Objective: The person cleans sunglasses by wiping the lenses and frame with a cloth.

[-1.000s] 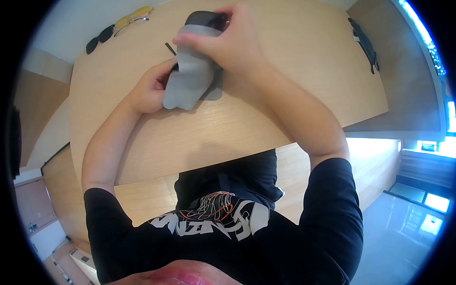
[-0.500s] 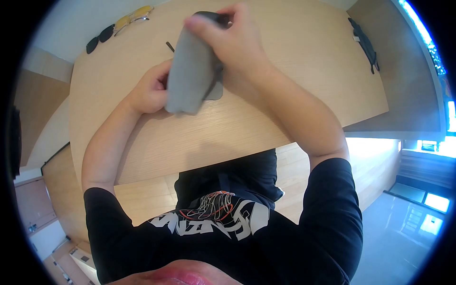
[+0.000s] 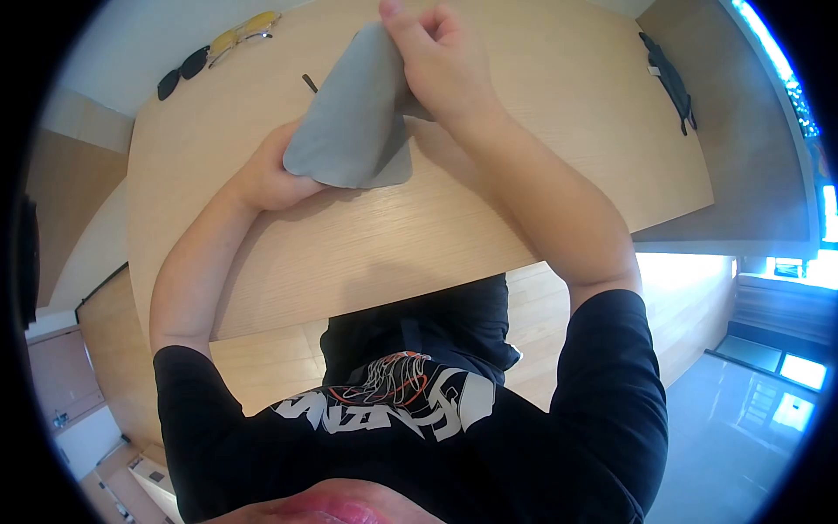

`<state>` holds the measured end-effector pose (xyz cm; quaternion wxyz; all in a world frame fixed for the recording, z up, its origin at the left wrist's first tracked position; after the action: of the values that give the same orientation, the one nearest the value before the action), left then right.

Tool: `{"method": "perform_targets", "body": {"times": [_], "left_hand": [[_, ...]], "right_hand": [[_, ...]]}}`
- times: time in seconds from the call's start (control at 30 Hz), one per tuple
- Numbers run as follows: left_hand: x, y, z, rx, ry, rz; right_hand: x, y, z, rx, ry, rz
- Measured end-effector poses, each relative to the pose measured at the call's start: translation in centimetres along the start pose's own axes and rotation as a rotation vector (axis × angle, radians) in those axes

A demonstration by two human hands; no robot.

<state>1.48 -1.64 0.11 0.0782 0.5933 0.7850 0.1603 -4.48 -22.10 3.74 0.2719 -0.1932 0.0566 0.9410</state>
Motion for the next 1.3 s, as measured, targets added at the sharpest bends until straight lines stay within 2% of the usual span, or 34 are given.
{"method": "perform_targets", "body": {"times": [0.07, 0.13, 0.17, 0.27, 0.37, 0.43, 0.47, 0.57, 0.67, 0.77, 0.87, 0.97, 1.07, 1.17, 1.3], "left_hand": [[0.1, 0.0, 0.1, 0.016, -0.005, 0.002], [-0.1, -0.7, -0.4, 0.225, 0.000, -0.052], [-0.1, -0.9, -0.5, 0.330, 0.003, -0.079], [0.1, -0.8, -1.1, 0.228, -0.009, -0.087], [-0.4, 0.4, 0.1, -0.281, -0.210, -0.152], [-0.5, 0.6, -0.2, -0.510, -0.286, -0.274], [-0.5, 0.6, -0.4, -0.624, -0.324, -0.336], [-0.1, 0.2, -1.4, -0.492, -0.268, -0.397], [0.0, 0.5, -1.8, -0.528, -0.222, -0.381], [-0.4, 1.0, -1.7, -0.592, -0.316, -0.420], [-0.2, 1.1, -2.0, -0.638, -0.292, -0.440], [-0.2, 0.7, -2.2, -0.677, -0.332, -0.522], [-0.3, 0.8, -2.0, -0.675, -0.338, -0.520], [-0.3, 0.8, -2.0, -0.668, -0.298, -0.488], [-0.4, 1.2, -1.7, -0.704, -0.321, -0.524]], "right_hand": [[0.7, -0.6, 1.3, 0.115, 0.104, 0.009], [2.2, -2.1, 4.1, 0.325, 0.265, 0.014], [2.3, -2.4, 4.0, 0.245, 0.246, -0.003], [2.0, -2.1, 3.2, 0.034, 0.188, -0.032], [0.3, 0.2, 0.0, -0.128, 0.148, 0.004], [-0.1, 0.6, -0.4, -0.245, 0.145, 0.040], [0.0, 0.6, -0.5, -0.191, 0.172, 0.045], [1.1, -0.7, 1.5, -0.035, 0.294, 0.099], [1.9, -1.1, 2.0, 0.056, 0.448, 0.203], [1.2, -0.5, 0.2, -0.193, 0.355, 0.162], [-0.2, 1.2, -1.7, -0.418, 0.185, 0.139], [0.1, 0.6, -1.0, -0.447, 0.119, 0.156], [0.8, -0.2, 0.1, -0.306, 0.317, 0.183], [1.7, -0.6, 1.7, -0.144, 0.367, 0.204], [1.2, -0.5, 0.9, -0.299, 0.251, 0.120]]}}
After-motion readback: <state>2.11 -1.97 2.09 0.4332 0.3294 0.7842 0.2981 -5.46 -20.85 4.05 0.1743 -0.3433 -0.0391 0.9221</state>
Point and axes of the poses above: each hand's wrist, its own x-axis away from the middle knuckle, its own y-axis out of the back of the hand, z = x × y, the point moved 3 cm from there along -x, towards the middle knuckle, and after that the axes turned 13 degrees about y, right-handed, at the moved point
